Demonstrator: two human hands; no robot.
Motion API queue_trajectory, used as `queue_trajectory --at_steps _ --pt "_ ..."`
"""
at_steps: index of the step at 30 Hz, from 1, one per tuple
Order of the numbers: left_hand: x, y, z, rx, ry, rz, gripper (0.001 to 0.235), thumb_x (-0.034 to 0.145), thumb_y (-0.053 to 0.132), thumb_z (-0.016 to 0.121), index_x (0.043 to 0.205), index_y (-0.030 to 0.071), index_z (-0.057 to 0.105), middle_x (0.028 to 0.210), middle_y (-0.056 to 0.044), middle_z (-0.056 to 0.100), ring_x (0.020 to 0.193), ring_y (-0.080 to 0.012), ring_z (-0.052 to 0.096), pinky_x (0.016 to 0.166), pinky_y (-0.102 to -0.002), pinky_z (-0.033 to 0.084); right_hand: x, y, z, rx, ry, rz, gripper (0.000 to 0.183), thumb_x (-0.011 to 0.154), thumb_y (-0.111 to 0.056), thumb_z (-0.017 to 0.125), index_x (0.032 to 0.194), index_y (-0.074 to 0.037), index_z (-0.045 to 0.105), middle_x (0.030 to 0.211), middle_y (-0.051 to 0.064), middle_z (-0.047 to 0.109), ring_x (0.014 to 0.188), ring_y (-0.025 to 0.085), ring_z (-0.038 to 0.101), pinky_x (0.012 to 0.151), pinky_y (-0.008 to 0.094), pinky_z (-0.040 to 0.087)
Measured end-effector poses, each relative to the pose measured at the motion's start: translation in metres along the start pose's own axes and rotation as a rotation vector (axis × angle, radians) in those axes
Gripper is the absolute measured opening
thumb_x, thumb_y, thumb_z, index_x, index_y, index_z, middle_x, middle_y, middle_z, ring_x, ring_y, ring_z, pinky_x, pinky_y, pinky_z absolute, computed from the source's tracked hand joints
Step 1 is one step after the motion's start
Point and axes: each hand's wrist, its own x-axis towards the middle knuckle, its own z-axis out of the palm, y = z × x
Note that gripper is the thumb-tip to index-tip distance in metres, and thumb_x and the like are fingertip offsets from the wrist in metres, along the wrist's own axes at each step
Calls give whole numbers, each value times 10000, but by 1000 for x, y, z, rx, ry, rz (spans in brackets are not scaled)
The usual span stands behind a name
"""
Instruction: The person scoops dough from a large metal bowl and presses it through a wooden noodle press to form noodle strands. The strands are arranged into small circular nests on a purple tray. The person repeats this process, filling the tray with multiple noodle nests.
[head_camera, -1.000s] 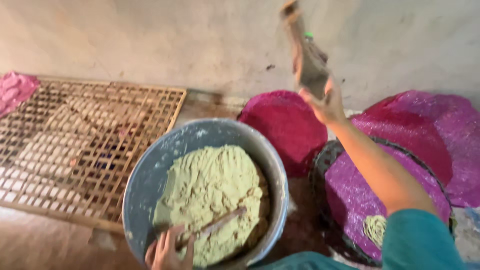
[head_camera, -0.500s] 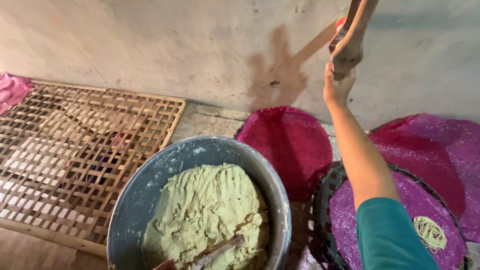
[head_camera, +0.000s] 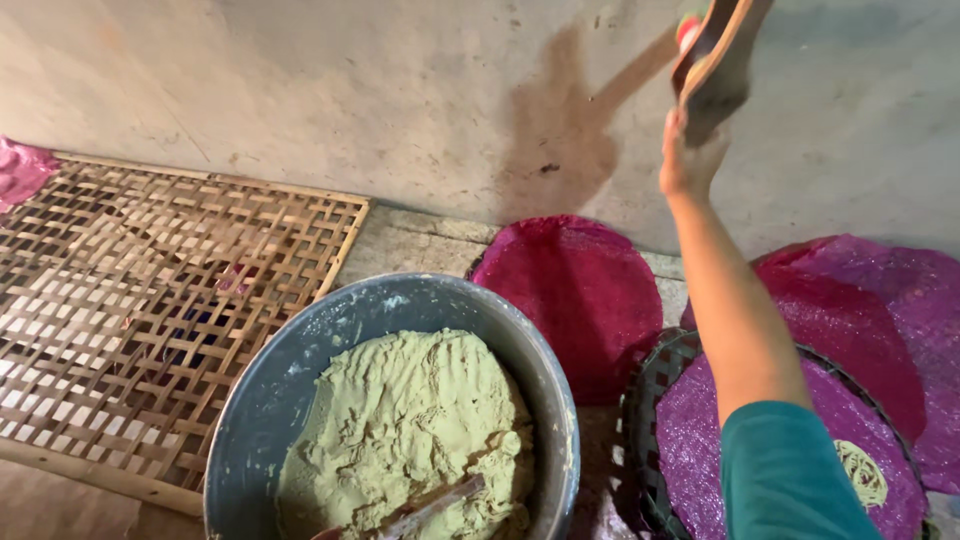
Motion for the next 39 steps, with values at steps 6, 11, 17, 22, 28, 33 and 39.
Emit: queue_trajectory --at_steps 6,11,17,22,28,33,39 --pt "0 -2 0 -4 7 8 306 704 266 800 999 236 722 750 55 772 738 -108 755 914 -360 480 -11 -2 2 -199 20 -106 386 1063 -207 708 1318 39 554 1223 32 618 1104 96 571 995 267 484" --pt "6 -3 -6 4 33 19 291 709 253 791 991 233 721 751 55 771 730 -106 754 896 -351 488 -5 3 7 -80 73 -10 380 1037 -207 730 1269 34 550 1112 25 595 999 104 546 940 276 481" --pt "10 -5 -7 -1 47 32 274 716 236 780 983 229 720 751 55 771 720 -103 754 876 -340 497 -12 0 3 -218 -10 -153 401 1067 -176 700 1351 50 527 1270 41 615 1156 110 579 1026 275 484" --pt "7 -3 -12 -15 50 39 260 721 223 771 976 226 719 752 56 770 712 -101 754 858 -331 505 -16 -7 6 -128 -20 -51 303 1040 -187 708 1208 25 570 1063 -3 613 967 83 564 897 262 492" --pt "-6 -8 -17 -19 21 57 244 728 207 760 967 222 718 752 56 770 703 -98 753 837 -320 514 -23 -2 -13 -196 -12 66 262 1056 -202 725 1137 12 597 990 6 617 864 98 568 796 286 498" --pt "3 -2 -19 -63 76 104 231 733 193 751 960 219 718 753 56 769 695 -96 753 820 -310 522 -35 -10 1 -213 -26 -16 388 997 -209 739 1258 45 606 1127 19 654 996 98 603 910 281 513" --pt "-8 38 -62 -210 157 303 217 739 177 740 951 216 717 754 56 769 685 -93 752 799 -299 531 33 -61 12 171 -5 420 635 960 -494 743 1283 12 536 779 35 526 652 156 506 606 336 369"
